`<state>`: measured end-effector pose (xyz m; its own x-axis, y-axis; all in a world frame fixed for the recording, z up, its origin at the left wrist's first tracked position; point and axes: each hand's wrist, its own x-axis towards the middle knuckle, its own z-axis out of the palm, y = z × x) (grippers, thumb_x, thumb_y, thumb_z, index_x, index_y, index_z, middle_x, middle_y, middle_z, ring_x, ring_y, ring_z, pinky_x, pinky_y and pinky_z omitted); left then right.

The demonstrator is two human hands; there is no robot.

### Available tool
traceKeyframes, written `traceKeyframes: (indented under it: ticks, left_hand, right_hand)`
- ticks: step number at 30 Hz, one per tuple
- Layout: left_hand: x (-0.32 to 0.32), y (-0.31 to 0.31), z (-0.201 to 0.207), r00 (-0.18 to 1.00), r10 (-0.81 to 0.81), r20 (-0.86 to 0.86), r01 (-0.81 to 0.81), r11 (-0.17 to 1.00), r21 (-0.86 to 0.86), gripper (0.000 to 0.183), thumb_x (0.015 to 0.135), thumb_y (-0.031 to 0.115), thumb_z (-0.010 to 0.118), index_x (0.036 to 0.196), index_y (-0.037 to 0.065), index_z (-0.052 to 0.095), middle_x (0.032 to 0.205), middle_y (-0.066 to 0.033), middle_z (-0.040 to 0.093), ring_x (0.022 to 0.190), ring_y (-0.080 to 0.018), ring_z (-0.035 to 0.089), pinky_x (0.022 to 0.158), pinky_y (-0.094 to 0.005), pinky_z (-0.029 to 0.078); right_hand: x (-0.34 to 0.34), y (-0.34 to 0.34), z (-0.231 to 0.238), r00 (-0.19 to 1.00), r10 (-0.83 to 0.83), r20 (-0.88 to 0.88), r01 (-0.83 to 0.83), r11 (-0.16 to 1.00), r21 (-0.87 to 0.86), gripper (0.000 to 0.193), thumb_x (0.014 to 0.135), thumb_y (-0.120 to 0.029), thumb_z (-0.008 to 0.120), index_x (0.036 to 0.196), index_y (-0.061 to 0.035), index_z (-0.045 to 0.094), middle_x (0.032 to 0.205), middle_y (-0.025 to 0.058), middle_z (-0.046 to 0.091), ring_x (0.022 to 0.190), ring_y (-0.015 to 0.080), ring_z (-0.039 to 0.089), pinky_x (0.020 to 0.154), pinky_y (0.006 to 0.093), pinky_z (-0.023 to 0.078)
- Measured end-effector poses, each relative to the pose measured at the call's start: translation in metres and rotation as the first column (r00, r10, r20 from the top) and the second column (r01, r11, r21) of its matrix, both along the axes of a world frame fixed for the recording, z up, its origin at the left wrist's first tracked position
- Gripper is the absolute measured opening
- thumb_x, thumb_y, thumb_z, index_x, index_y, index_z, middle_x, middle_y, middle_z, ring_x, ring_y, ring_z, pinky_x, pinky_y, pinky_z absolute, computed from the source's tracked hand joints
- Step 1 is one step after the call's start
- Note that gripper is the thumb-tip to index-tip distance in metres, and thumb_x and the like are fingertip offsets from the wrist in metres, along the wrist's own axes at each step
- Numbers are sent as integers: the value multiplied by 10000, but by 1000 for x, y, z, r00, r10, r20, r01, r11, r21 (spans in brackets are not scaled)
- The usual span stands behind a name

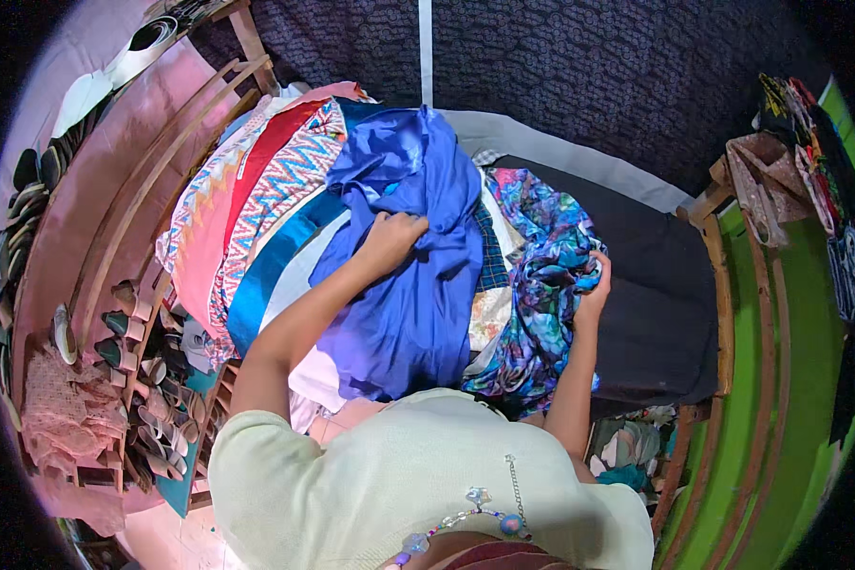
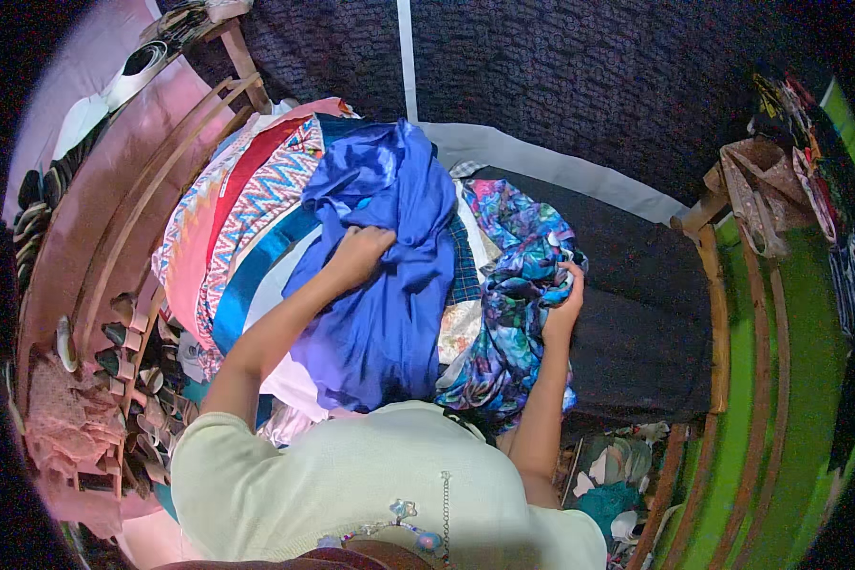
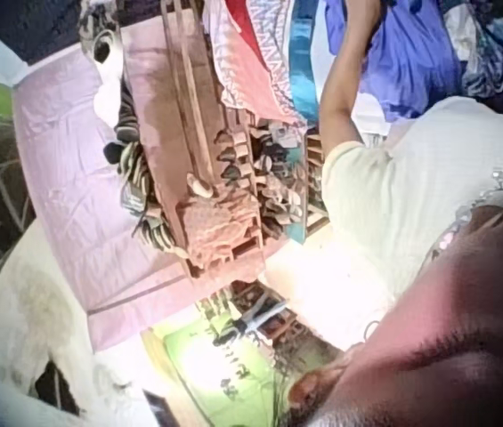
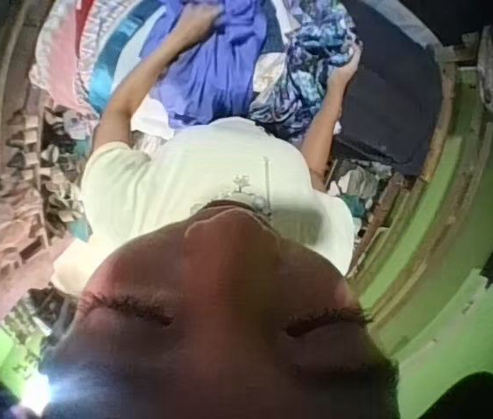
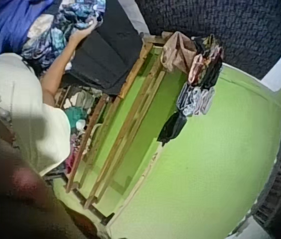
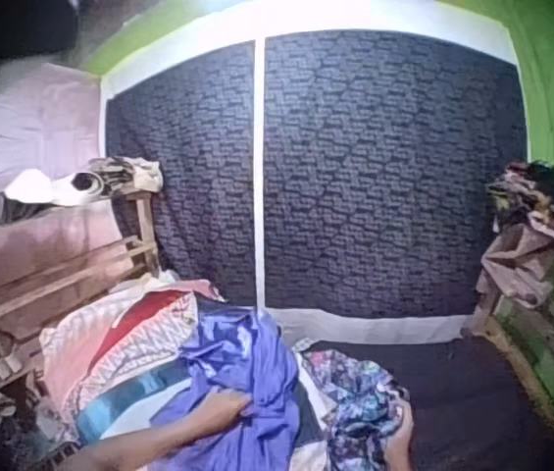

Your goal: Folding floral-patterned fabric on a wooden frame bench.

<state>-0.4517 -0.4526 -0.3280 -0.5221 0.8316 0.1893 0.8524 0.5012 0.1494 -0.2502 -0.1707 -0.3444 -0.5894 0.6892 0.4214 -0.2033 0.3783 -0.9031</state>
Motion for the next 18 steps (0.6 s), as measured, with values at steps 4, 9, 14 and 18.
traceKeyframes:
  ticks: [4, 9, 14, 18]
  left_hand:
    - [-45, 21, 47, 922, 94, 377, -277, 840, 467, 223, 752, 6, 410, 973, 10, 440, 881, -249, 548, 867, -349, 535, 753, -377, 409]
    - [-126, 40, 136, 452, -336, 827, -739, 379, 557, 187, 777, 37, 392, 847, 11, 563, 790, -87, 576, 695, -196, 559, 657, -390, 490]
    - [-214, -9, 214, 810, -335, 482, -527, -50, 849, 297, 866, 245, 417, 1037, 2, 425, 936, -166, 540, 805, -274, 574, 705, -432, 487]
    - [-184, -2, 202, 839, 198, 507, -531, 505, 680, 1076, 615, 612, 596, 1304, -40, 88, 1325, -238, 225, 1215, -349, 262, 992, -446, 201]
  right_hand:
    - [-7, -13, 9, 999, 8, 31, -10, 999, 40, 333, 663, -5, 530, 989, -54, 488, 999, 79, 489, 967, 220, 460, 872, 302, 327]
    - [-14, -21, 5, 999, -39, 6, 38, 990, 133, 326, 651, 11, 517, 969, -52, 490, 901, 62, 488, 863, 185, 470, 808, 286, 353]
    - [-21, -42, 15, 1000, 25, -7, -24, 994, 110, 343, 647, 46, 474, 974, -58, 493, 890, 42, 490, 848, 161, 460, 800, 262, 349]
    - [-15, -35, 11, 998, -57, -13, 58, 986, 153, 346, 648, 58, 468, 975, -53, 489, 904, 46, 493, 856, 164, 465, 803, 260, 351]
